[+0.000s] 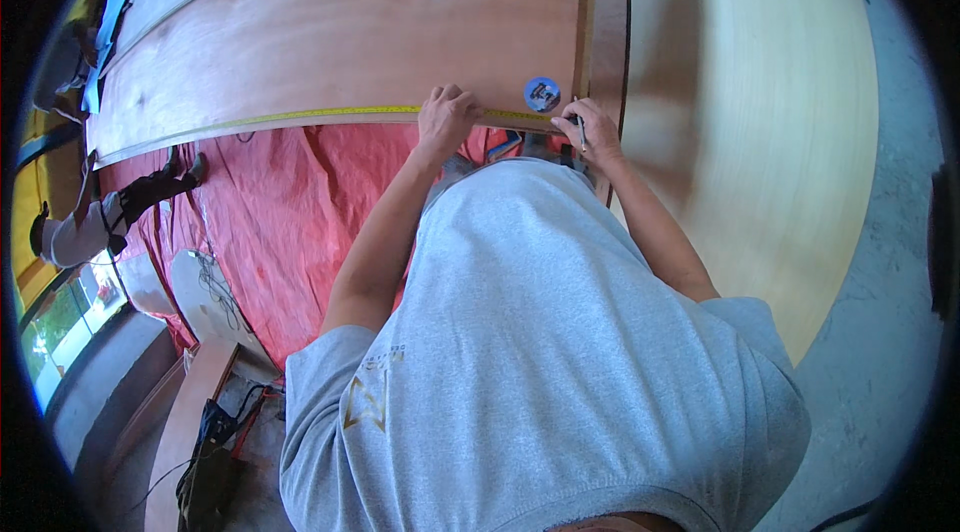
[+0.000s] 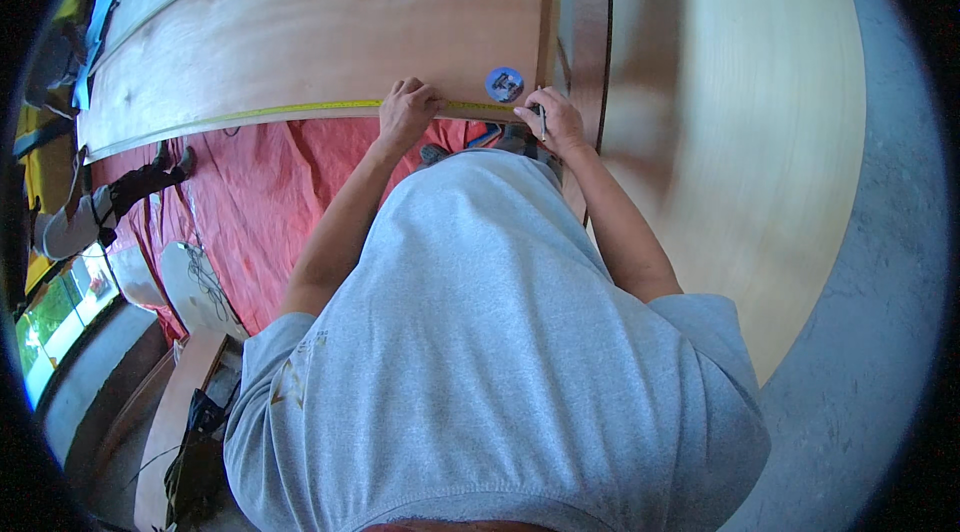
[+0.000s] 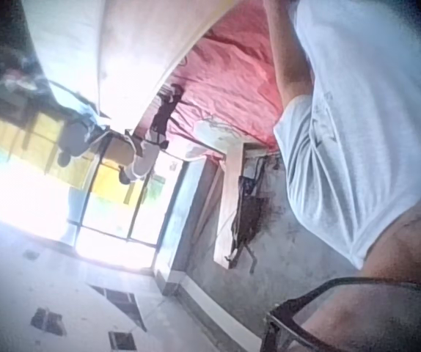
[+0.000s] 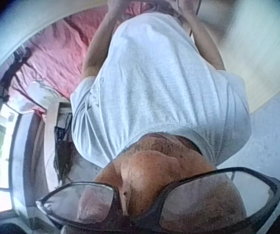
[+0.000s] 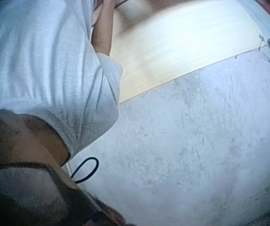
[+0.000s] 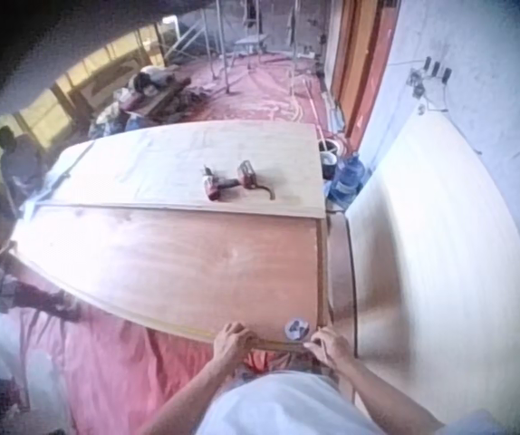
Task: The person uses a tape measure and a pencil to mark measurements on a wooden panel, then picks up a power drill and points it at the markings while talking to another person.
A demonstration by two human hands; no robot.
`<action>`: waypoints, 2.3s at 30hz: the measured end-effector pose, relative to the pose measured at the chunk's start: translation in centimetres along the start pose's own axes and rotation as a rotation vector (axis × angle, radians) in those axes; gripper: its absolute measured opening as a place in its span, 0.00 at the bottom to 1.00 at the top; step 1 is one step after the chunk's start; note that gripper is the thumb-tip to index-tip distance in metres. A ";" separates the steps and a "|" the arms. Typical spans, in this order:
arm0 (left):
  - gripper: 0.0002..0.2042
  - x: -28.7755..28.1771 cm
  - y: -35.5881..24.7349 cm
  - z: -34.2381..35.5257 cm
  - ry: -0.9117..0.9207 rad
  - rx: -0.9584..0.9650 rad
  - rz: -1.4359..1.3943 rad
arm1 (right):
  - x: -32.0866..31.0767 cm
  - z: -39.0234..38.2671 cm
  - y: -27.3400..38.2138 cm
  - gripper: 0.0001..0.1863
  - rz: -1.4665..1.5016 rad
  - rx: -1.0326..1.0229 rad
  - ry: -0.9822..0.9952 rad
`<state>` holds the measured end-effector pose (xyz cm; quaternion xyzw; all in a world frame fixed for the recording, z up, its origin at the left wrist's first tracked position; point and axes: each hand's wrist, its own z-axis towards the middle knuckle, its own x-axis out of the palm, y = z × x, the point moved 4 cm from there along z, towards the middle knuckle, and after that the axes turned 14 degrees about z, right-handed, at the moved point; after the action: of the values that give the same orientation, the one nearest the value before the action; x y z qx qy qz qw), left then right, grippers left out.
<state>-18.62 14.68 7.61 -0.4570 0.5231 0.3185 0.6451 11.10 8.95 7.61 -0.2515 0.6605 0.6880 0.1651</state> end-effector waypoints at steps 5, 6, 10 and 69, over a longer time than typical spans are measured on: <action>0.08 0.6 0.0 0.5 -0.010 -0.020 0.043 | 0.0 0.2 0.2 0.14 0.016 0.026 0.009; 0.08 0.6 -0.1 0.5 -0.007 -0.017 0.034 | 0.1 0.3 0.3 0.14 0.014 0.015 -0.002; 0.11 3.1 1.6 0.5 0.114 -0.059 0.067 | 1.6 0.5 0.4 0.14 0.083 -0.044 -0.073; 0.15 2.9 0.1 7.4 0.650 0.012 0.175 | 9.0 3.9 2.7 0.10 0.301 -0.137 0.172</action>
<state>-15.12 21.37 5.01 -0.4844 0.7404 0.2072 0.4174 1.70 11.71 4.71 -0.2182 0.6540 0.7242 -0.0142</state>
